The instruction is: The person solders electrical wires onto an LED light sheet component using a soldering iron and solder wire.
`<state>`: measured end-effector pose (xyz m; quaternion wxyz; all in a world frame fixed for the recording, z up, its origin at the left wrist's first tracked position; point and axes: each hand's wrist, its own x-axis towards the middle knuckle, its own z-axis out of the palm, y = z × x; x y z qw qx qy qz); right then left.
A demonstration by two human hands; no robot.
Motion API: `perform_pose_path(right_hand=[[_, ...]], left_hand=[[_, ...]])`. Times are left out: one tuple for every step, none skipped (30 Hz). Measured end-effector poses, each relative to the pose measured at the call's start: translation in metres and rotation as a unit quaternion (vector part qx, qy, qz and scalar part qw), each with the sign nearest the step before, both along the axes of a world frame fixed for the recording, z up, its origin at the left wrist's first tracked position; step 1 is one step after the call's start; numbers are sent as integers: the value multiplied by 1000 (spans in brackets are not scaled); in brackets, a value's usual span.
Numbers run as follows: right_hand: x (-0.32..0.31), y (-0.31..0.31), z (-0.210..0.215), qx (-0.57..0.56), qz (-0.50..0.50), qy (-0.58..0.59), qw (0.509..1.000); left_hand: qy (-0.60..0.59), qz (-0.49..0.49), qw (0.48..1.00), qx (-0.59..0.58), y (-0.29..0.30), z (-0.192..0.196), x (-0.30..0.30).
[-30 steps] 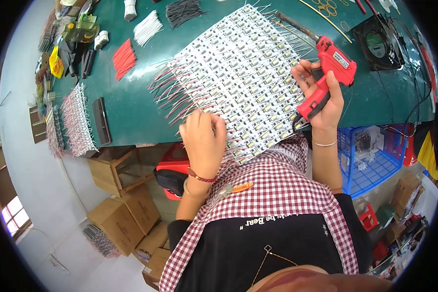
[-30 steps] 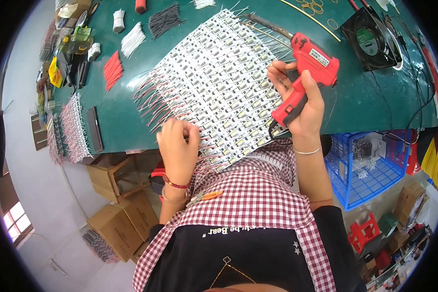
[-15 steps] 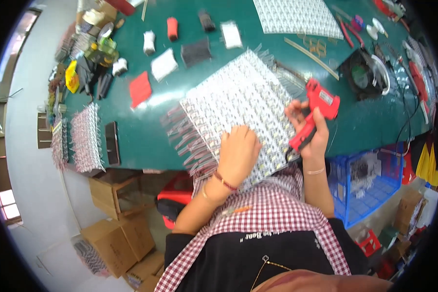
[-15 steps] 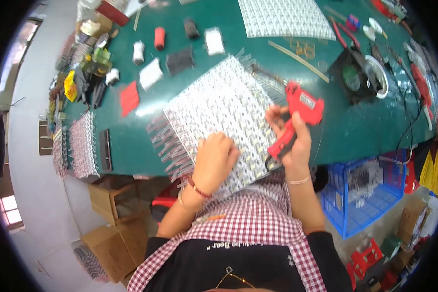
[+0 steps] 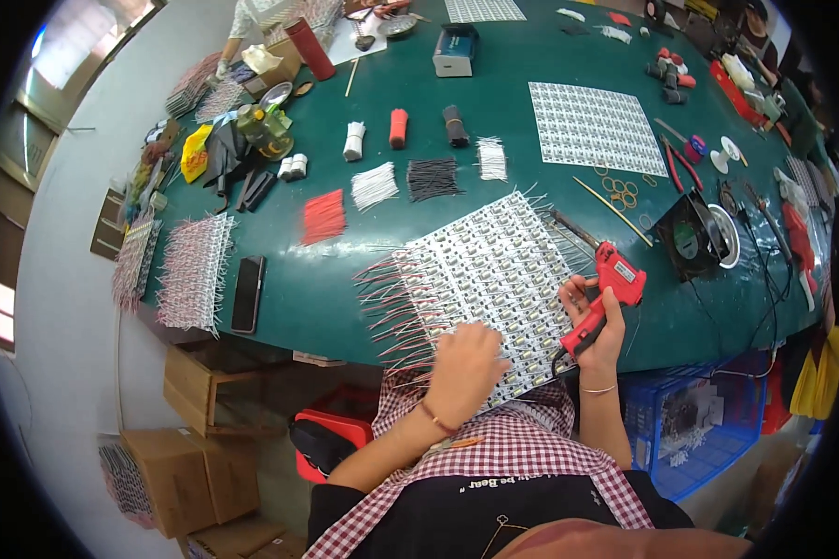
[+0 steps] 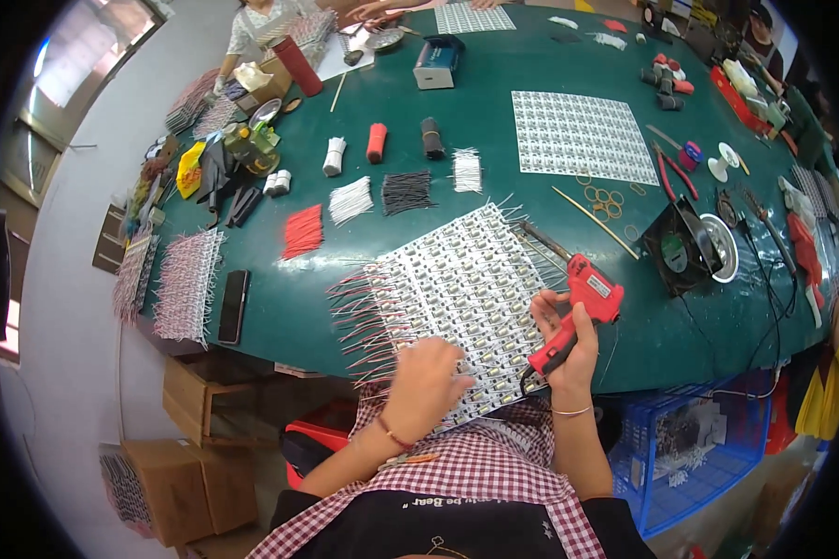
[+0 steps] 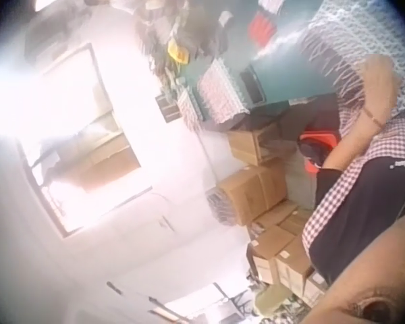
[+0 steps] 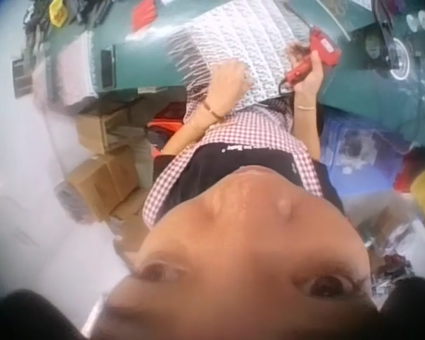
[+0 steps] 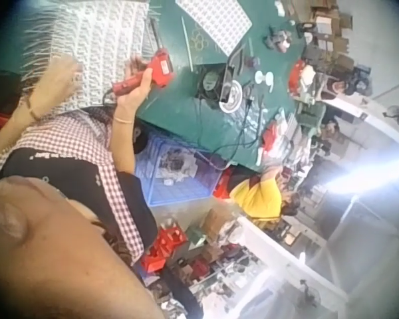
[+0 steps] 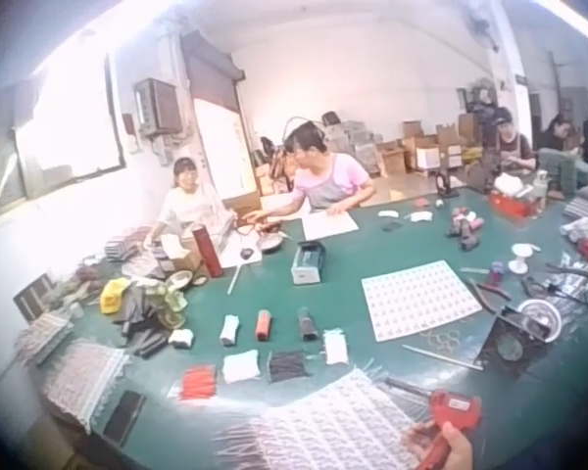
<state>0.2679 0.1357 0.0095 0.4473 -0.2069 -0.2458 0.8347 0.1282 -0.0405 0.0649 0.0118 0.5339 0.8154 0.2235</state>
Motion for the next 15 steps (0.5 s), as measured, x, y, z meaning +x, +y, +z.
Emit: perform_pose_path(right_hand=[[-1, 0, -1, 6, 4, 1, 1000], [-1, -1, -2, -1, 3, 4, 1000], [-2, 0, -2, -9, 2, 7, 1000], [-2, 0, -3, -8, 3, 8, 1000], [-2, 0, -3, -1, 3, 9, 1000], [-2, 0, -3, 6, 4, 10, 1000], [-2, 0, -3, 5, 4, 10, 1000], [-1, 1, -3, 5, 2, 6, 1000], [-1, 1, -3, 6, 2, 2, 1000], [-1, 1, -3, 6, 3, 2, 1000], [0, 1, -4, 5, 3, 1, 1000], [0, 1, -4, 5, 3, -1, 1000], [0, 2, -5, 6, 4, -1, 1000], [0, 1, -7, 1, 5, 3, 1000], [1, 2, -8, -4, 6, 8, 1000]], left_hand=[[-22, -61, 998, -15, 9, -9, 3], [-44, -123, 991, -30, 14, -14, 4], [-43, -123, 991, -42, 16, -18, 5], [-42, -123, 991, -41, 17, -19, 5], [-43, -120, 991, -32, 18, -20, 5], [-44, -117, 992, -24, 19, -22, 5], [-44, -117, 992, -25, 19, -22, 6], [-33, -114, 993, -8, 19, -23, 8], [-23, -110, 994, 9, 19, -23, 9], [-23, -108, 994, 9, 19, -24, 10], [-32, -103, 994, 24, 19, -25, 11], [-41, -99, 994, 39, 19, -26, 11], [-42, -98, 993, 40, 18, -29, 11], [-72, -92, 991, 69, 15, -31, 10], [-102, -85, 986, 97, 12, -33, 8]])
